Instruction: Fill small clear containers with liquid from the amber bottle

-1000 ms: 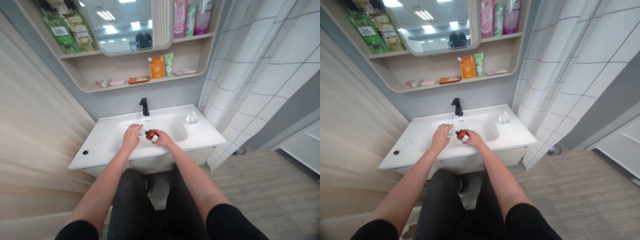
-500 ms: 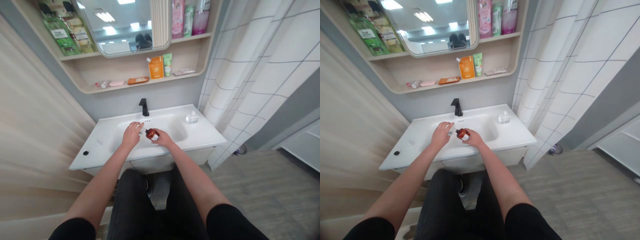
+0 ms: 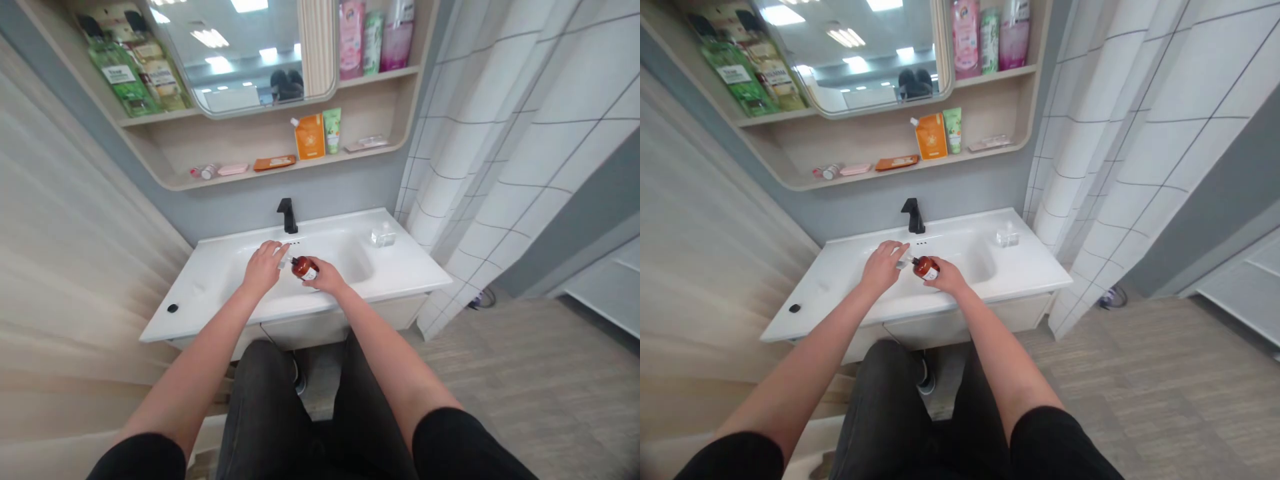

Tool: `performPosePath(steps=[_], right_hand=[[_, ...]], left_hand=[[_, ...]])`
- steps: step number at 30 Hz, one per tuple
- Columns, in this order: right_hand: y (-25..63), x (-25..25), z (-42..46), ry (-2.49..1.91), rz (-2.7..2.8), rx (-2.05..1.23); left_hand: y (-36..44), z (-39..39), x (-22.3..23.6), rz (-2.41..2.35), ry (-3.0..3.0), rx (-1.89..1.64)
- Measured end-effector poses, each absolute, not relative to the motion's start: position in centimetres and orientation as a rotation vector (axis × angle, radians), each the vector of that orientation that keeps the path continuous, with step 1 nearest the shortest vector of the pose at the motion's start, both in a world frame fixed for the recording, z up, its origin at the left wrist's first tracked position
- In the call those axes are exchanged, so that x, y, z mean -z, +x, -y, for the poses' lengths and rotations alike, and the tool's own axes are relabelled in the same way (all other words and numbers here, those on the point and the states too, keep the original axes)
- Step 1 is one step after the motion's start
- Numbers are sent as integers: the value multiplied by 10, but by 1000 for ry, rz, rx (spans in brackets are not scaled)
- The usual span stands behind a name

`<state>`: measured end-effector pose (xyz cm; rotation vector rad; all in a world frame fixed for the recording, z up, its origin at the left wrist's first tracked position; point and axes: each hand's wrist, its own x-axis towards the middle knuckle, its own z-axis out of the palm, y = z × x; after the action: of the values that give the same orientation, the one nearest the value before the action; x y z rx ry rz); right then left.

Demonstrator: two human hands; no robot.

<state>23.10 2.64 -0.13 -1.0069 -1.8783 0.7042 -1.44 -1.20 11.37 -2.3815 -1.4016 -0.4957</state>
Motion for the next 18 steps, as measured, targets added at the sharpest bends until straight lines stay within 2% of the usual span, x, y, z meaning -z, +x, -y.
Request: performPosePath(steps=[18], right_hand=[[231,-8,-21,-974,1787,-739]], left_hand=[[-5,8,-135,1316,-2395,435]])
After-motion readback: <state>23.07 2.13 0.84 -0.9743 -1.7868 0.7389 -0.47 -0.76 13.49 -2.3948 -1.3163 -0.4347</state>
